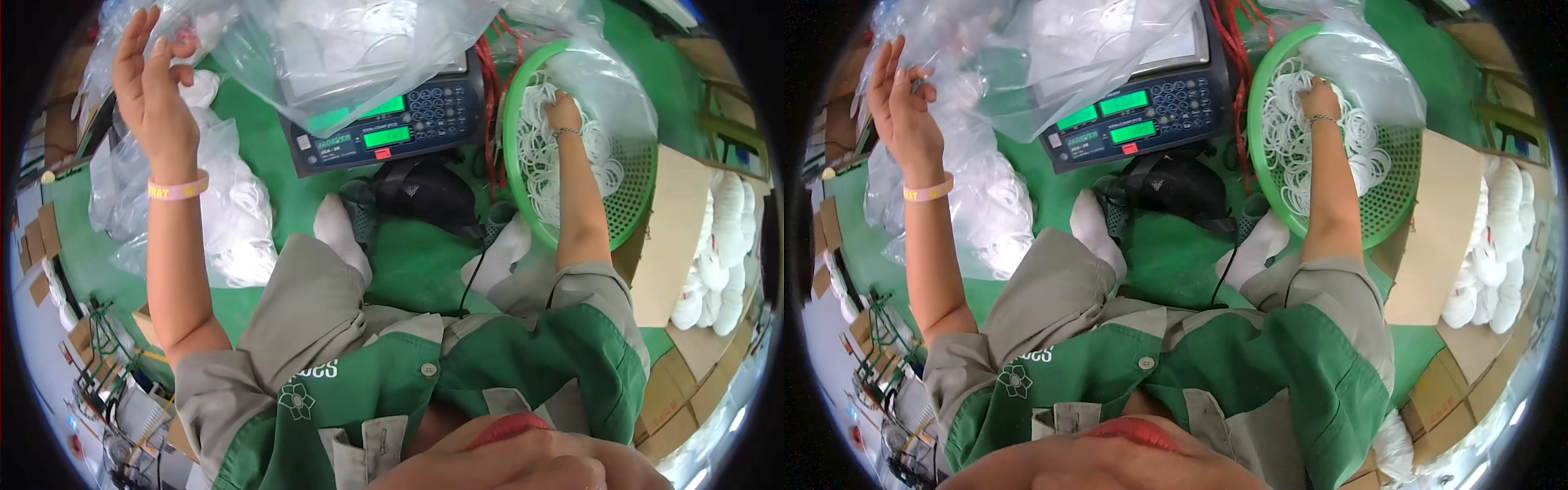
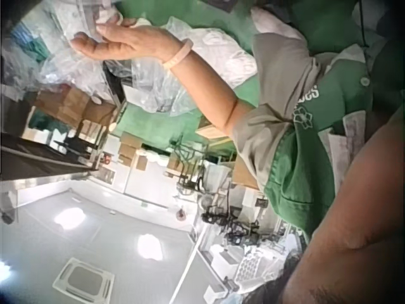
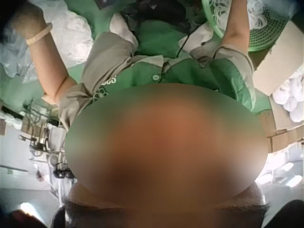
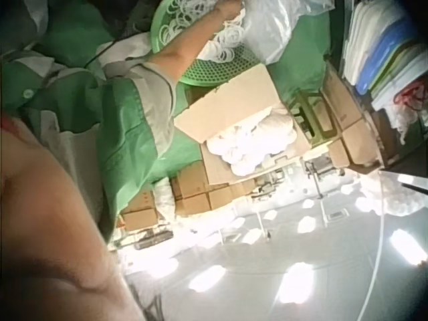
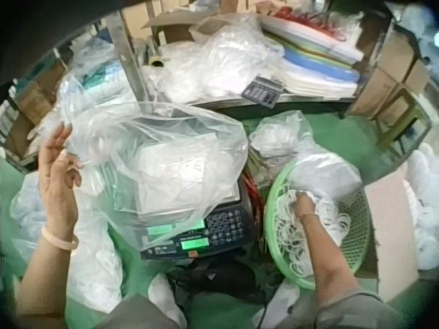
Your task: Weighing plastic rings on a digital scale and placing them into plastic bags for packaging.
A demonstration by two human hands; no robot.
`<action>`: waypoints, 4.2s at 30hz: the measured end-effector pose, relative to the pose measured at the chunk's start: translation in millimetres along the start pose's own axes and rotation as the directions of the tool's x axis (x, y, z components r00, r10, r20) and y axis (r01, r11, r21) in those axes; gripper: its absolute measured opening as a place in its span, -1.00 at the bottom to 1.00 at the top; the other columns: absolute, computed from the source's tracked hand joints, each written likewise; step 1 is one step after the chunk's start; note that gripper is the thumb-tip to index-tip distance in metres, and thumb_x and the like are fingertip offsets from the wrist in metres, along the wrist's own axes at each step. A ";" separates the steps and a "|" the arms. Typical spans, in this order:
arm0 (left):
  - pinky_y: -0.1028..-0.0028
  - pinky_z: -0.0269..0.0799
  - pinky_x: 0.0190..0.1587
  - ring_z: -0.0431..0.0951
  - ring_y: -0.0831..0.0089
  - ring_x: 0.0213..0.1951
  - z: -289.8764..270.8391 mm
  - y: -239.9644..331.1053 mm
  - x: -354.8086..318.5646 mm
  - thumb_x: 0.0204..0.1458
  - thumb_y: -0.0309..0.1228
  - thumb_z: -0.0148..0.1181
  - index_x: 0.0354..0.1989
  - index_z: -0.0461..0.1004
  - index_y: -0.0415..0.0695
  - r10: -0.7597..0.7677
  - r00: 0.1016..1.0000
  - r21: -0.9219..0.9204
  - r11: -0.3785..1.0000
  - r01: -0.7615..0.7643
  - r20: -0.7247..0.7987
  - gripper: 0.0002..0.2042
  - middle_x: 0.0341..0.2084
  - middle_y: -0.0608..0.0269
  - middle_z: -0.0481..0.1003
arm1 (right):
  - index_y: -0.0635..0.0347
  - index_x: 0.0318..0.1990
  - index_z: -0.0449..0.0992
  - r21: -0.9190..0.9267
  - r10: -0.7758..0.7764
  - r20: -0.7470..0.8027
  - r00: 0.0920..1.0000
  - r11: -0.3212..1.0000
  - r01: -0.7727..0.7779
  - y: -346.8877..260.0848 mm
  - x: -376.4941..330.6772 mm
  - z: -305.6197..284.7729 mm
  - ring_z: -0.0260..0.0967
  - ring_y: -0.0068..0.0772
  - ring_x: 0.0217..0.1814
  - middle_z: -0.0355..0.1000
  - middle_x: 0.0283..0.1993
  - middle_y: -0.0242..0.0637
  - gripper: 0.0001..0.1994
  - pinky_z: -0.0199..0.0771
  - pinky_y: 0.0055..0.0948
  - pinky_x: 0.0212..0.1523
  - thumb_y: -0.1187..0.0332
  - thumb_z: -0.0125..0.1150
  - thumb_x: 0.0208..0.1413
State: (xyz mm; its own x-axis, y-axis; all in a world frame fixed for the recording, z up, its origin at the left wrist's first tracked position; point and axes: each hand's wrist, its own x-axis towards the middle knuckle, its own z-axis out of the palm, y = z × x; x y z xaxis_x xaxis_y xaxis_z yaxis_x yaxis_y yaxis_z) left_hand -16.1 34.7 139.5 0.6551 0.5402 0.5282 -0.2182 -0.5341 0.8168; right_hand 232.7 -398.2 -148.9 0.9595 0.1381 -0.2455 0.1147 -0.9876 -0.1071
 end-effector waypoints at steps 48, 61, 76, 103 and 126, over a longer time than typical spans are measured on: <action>0.65 0.19 -0.46 0.19 0.65 -0.57 2.8 54.6 -9.6 -0.08 -0.44 0.12 0.10 0.28 -0.06 0.114 0.921 0.040 0.990 -0.139 0.373 -0.52 0.06 0.02 0.23 | 0.29 -0.43 0.47 0.593 -0.441 -0.539 0.718 0.407 0.695 -206.8 -122.3 -257.9 0.32 -0.62 -0.52 0.39 -0.54 -0.37 -0.89 0.24 -0.64 -0.54 0.50 -0.01 -0.04; 0.80 0.16 -0.53 0.23 0.80 -0.56 -7.7 44.5 -2.1 0.07 -0.46 -0.08 0.11 0.19 -0.24 0.358 0.931 0.081 0.928 -0.363 0.077 -0.61 0.03 0.18 0.29 | -0.14 0.30 -0.26 -0.026 -0.241 0.091 0.966 0.969 0.244 -2.8 -56.0 18.4 -0.09 0.04 0.29 -0.26 0.36 -0.22 0.07 0.11 -0.03 0.16 0.31 0.38 -0.39; 0.79 0.17 -0.52 0.24 0.79 -0.58 -9.3 35.6 -10.9 0.02 -0.51 -0.04 0.09 0.20 -0.24 0.144 0.989 -0.048 0.989 -0.142 0.044 -0.59 0.00 0.17 0.31 | 0.38 -0.02 0.32 0.643 0.088 0.104 0.991 0.754 -0.134 13.8 -87.8 -47.5 0.34 -0.40 -0.18 0.43 -0.20 -0.14 -0.50 0.30 -0.48 -0.15 0.22 0.20 -0.06; 0.76 0.18 -0.50 0.23 0.75 -0.56 -27.3 29.1 -14.6 0.01 -0.50 -0.04 0.14 0.15 -0.20 0.051 0.994 -0.294 0.956 -0.021 0.093 -0.55 0.00 0.21 0.30 | 0.38 -0.19 0.42 0.178 -0.768 -0.223 0.600 0.574 0.800 -322.3 -97.8 -229.2 0.42 -0.21 -0.25 0.45 -0.28 -0.07 -0.63 0.39 -0.40 -0.19 0.24 0.14 -0.07; 0.74 0.20 -0.50 0.26 0.74 -0.55 -3.8 21.2 -17.5 0.01 -0.54 -0.10 0.11 0.18 -0.22 -0.017 0.996 -0.223 0.974 0.036 0.088 -0.58 0.00 0.18 0.32 | 0.15 -0.09 0.35 -0.263 -0.112 0.135 0.985 0.954 0.144 -18.5 -106.2 8.6 0.36 -0.11 -0.10 0.41 -0.15 -0.13 -0.63 0.28 -0.06 -0.08 0.31 0.03 -0.12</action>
State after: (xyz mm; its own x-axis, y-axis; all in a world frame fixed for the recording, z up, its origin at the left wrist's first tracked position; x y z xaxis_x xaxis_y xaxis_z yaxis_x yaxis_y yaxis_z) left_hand -34.9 16.3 148.4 0.7197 0.4897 0.4921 -0.3505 -0.3556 0.8664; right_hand 126.5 -393.9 -129.1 0.8973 0.2565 -0.3594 0.3157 -0.9417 0.1161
